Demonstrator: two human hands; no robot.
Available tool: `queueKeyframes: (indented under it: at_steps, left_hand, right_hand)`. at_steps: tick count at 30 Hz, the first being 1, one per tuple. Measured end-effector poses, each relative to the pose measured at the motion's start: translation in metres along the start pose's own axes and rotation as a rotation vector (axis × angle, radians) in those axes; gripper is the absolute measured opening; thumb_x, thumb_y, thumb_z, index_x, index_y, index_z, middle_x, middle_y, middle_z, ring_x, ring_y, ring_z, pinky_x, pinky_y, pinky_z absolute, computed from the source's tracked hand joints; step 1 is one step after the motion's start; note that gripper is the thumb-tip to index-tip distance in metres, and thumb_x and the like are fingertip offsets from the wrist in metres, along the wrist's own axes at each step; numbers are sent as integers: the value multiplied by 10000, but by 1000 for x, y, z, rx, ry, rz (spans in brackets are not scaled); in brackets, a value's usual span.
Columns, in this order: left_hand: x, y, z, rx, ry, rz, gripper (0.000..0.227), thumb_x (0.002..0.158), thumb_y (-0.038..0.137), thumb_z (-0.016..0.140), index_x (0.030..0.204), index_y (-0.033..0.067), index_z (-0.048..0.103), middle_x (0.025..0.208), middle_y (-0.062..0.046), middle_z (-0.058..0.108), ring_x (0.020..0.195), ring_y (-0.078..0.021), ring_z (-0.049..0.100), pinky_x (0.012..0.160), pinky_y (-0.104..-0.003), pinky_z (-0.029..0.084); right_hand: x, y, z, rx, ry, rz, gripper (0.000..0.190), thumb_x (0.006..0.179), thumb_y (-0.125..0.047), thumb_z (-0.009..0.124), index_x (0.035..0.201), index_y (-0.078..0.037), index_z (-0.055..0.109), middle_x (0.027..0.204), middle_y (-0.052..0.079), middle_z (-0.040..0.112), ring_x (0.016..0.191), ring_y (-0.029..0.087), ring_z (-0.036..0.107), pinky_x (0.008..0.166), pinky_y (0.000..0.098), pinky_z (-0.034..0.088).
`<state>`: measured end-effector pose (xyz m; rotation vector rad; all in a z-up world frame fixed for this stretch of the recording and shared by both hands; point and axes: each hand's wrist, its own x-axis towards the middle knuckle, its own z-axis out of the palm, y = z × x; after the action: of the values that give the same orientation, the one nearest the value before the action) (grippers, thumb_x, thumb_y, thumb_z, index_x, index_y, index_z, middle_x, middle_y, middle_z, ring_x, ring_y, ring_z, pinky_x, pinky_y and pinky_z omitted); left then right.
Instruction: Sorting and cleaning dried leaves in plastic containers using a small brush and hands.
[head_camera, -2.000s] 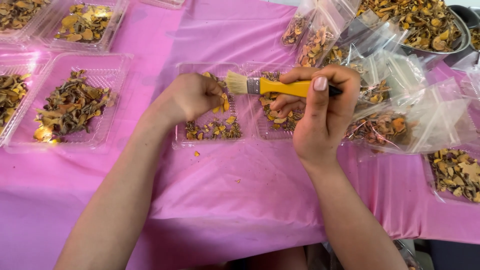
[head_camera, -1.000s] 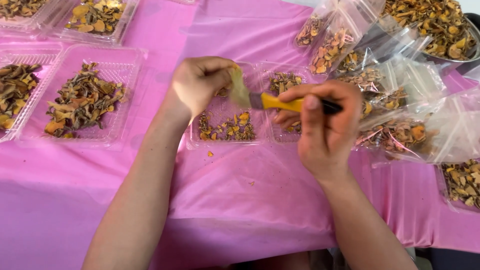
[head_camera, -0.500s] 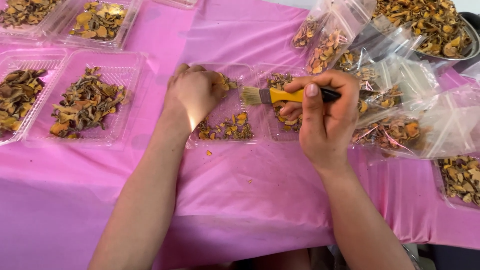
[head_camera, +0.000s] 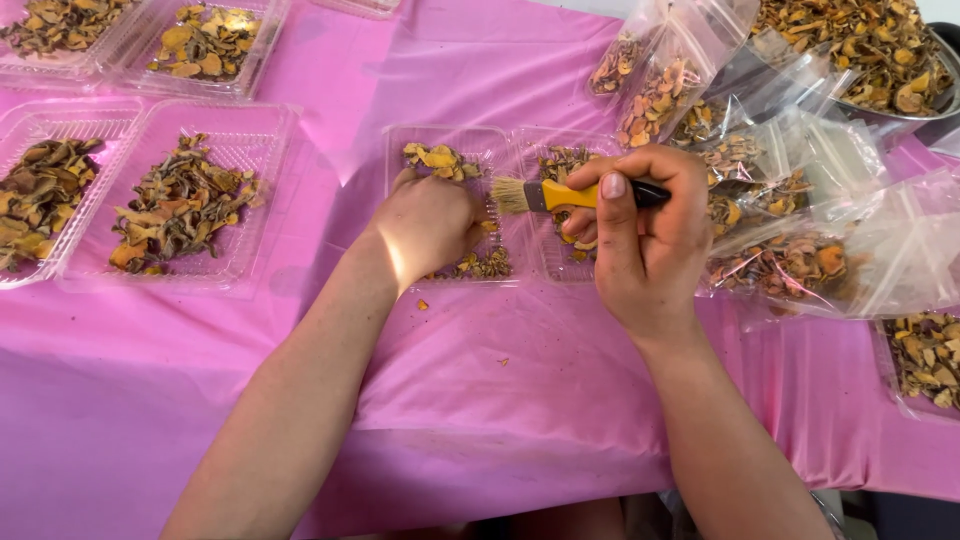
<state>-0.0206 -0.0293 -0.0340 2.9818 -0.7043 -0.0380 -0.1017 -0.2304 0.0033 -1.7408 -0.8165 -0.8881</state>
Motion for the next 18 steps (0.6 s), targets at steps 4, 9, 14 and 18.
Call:
queueKeyframes:
  at_steps: [4, 9, 14, 18]
  left_hand:
    - [11, -19, 17, -278, 345, 127, 232, 954, 168, 529, 743, 88, 587, 746, -124, 698, 716, -393, 632, 662, -514, 470]
    - [-3, -15, -7, -821, 391, -86, 221, 973, 99, 526, 768, 148, 595, 616, 34, 476, 560, -118, 412, 555, -311, 349]
    - [-5, -14, -14, -887, 447, -135, 254, 965, 88, 555, 736, 166, 633, 602, 60, 512, 533, -84, 405, 511, -281, 323]
    - [-9, -11, -15, -960, 483, -104, 268, 985, 130, 589, 1158, 176, 788, 768, 65, 652, 618, -66, 511, 571, -252, 435]
  right_hand:
    - [2, -1, 2, 15, 49, -111, 172, 1157, -160, 414, 1165, 6, 370, 996, 273, 650, 626, 247, 679, 544, 259, 558]
    - [-3, 5, 6, 141, 28, -99, 100, 1161, -118, 387, 1173, -29, 342, 1001, 277, 657, 642, 286, 716, 513, 268, 595]
    - [4, 0, 4, 121, 116, -131, 182, 1161, -183, 401, 1113, -15, 346, 921, 275, 637, 578, 298, 686, 448, 286, 554]
    - [-2, -4, 9, 133, 59, -48, 177, 1156, -201, 418, 1144, -33, 364, 1027, 247, 676, 670, 277, 747, 499, 268, 613]
